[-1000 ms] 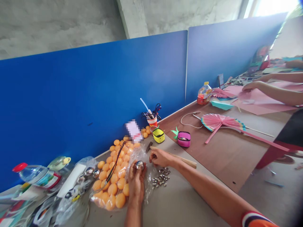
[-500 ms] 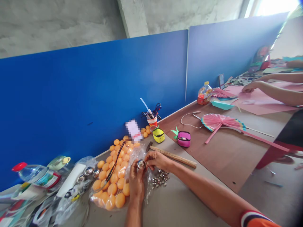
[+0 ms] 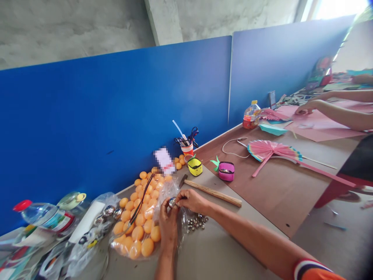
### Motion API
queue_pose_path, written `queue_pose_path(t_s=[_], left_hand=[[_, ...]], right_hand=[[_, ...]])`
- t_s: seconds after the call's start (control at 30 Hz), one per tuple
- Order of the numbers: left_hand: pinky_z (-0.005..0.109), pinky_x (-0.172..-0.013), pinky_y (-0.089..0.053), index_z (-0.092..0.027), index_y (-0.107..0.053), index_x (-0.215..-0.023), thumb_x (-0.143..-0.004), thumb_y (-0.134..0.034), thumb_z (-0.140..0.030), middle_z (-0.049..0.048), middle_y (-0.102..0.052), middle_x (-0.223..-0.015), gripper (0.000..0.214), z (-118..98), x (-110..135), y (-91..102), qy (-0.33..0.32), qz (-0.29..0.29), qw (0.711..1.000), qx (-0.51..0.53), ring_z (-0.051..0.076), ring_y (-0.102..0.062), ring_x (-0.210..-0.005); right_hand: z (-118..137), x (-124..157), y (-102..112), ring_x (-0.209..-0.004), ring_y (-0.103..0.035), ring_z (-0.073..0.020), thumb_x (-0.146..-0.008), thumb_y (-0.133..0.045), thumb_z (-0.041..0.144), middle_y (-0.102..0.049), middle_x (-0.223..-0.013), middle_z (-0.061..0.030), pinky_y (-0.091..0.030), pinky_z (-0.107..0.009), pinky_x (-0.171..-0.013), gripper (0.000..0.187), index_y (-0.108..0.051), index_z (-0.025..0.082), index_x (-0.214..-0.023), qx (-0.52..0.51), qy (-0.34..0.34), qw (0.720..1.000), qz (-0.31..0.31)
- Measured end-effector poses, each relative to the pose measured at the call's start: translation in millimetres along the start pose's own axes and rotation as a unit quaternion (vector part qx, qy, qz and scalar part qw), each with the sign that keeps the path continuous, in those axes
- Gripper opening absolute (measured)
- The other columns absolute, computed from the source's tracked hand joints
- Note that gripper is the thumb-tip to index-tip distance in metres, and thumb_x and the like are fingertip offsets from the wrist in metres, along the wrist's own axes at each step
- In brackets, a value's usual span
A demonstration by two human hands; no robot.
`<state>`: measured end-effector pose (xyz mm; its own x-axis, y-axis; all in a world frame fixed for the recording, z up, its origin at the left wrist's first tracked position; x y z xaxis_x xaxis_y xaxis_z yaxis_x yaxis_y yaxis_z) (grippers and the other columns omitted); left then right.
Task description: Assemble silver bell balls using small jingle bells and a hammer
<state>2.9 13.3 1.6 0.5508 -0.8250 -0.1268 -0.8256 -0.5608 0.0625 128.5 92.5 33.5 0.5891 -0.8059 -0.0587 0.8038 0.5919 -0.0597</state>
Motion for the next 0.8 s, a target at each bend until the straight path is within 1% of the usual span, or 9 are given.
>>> queue_pose_path(t_s=[0.1, 0.2, 0.27, 0.43, 0.6, 0.8], left_hand=[[0.043, -0.099, -0.052, -0.021, -0.066, -0.115, -0.077, -0.073, -0.039, 0.0105, -0.07, -0.119, 0.043, -1, 0, 0.6, 0.01, 0.021, 1.0, 0.004, 0.028, -0.064, -0.114], [0.043, -0.097, -0.052, -0.02, -0.065, -0.114, -0.076, -0.073, -0.04, 0.0111, -0.07, -0.118, 0.044, -2, 1, 0.7, 0.008, 0.016, 1.0, 0.018, 0.028, -0.065, -0.111], [0.043, -0.095, -0.053, -0.019, -0.065, -0.114, -0.075, -0.073, -0.04, 0.0116, -0.071, -0.117, 0.044, -5, 1, 0.3, 0.006, 0.014, 1.0, 0.013, 0.028, -0.066, -0.109], [0.043, -0.093, -0.054, -0.019, -0.066, -0.113, -0.075, -0.073, -0.041, 0.0123, -0.072, -0.115, 0.044, -10, 4, 0.4, 0.001, 0.012, 1.0, -0.009, 0.028, -0.068, -0.107], [0.043, -0.094, -0.053, -0.018, -0.063, -0.116, -0.077, -0.072, -0.044, 0.0134, -0.071, -0.118, 0.048, -10, 5, 0.1, 0.011, 0.021, 1.0, -0.012, 0.028, -0.068, -0.108], [0.041, -0.095, -0.054, -0.02, -0.064, -0.114, -0.077, -0.071, -0.043, 0.0118, -0.072, -0.116, 0.044, -12, 7, -1.1, 0.005, 0.018, 1.0, -0.025, 0.028, -0.068, -0.108]], right_hand=[[3, 2, 0, -0.057, -0.046, -0.0105, -0.064, -0.066, 0.01, -0.06, -0.059, 0.0035, -0.036, -0.023, -0.057, 0.005, -0.066, 0.015, -0.065, 0.014, -0.018, 1.0, -0.003], [4, 3, 0, -0.05, -0.041, -0.0086, -0.065, -0.064, 0.009, -0.053, -0.051, 0.0062, -0.032, -0.022, -0.053, 0.007, -0.064, 0.015, -0.065, 0.024, -0.041, 0.999, -0.005], [3, 3, -1, -0.047, -0.04, -0.0082, -0.066, -0.064, 0.009, -0.051, -0.048, 0.007, -0.03, -0.022, -0.05, 0.007, -0.063, 0.016, -0.066, 0.014, -0.059, 0.998, -0.002], [-2, 1, 1, -0.047, -0.044, -0.0085, -0.066, -0.064, 0.011, -0.053, -0.047, 0.0065, -0.031, -0.021, -0.048, 0.005, -0.064, 0.016, -0.065, -0.03, -0.09, 0.996, 0.002], [-3, 0, 2, -0.047, -0.045, -0.0082, -0.064, -0.066, 0.01, -0.055, -0.049, 0.0061, -0.034, -0.021, -0.048, 0.006, -0.064, 0.016, -0.065, -0.056, -0.106, 0.993, 0.004], [-4, 1, 1, -0.045, -0.045, -0.0078, -0.063, -0.066, 0.008, -0.056, -0.048, 0.0059, -0.034, -0.02, -0.046, 0.008, -0.062, 0.015, -0.062, -0.097, -0.139, 0.986, 0.003]])
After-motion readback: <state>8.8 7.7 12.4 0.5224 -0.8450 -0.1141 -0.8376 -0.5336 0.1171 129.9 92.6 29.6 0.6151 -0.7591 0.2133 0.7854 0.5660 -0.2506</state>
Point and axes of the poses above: each hand's wrist, its own x-axis away from the middle knuckle, its own y-axis out of the back of the hand, z = x × y, the point moved 2 cm from there along -x, towards the middle knuckle
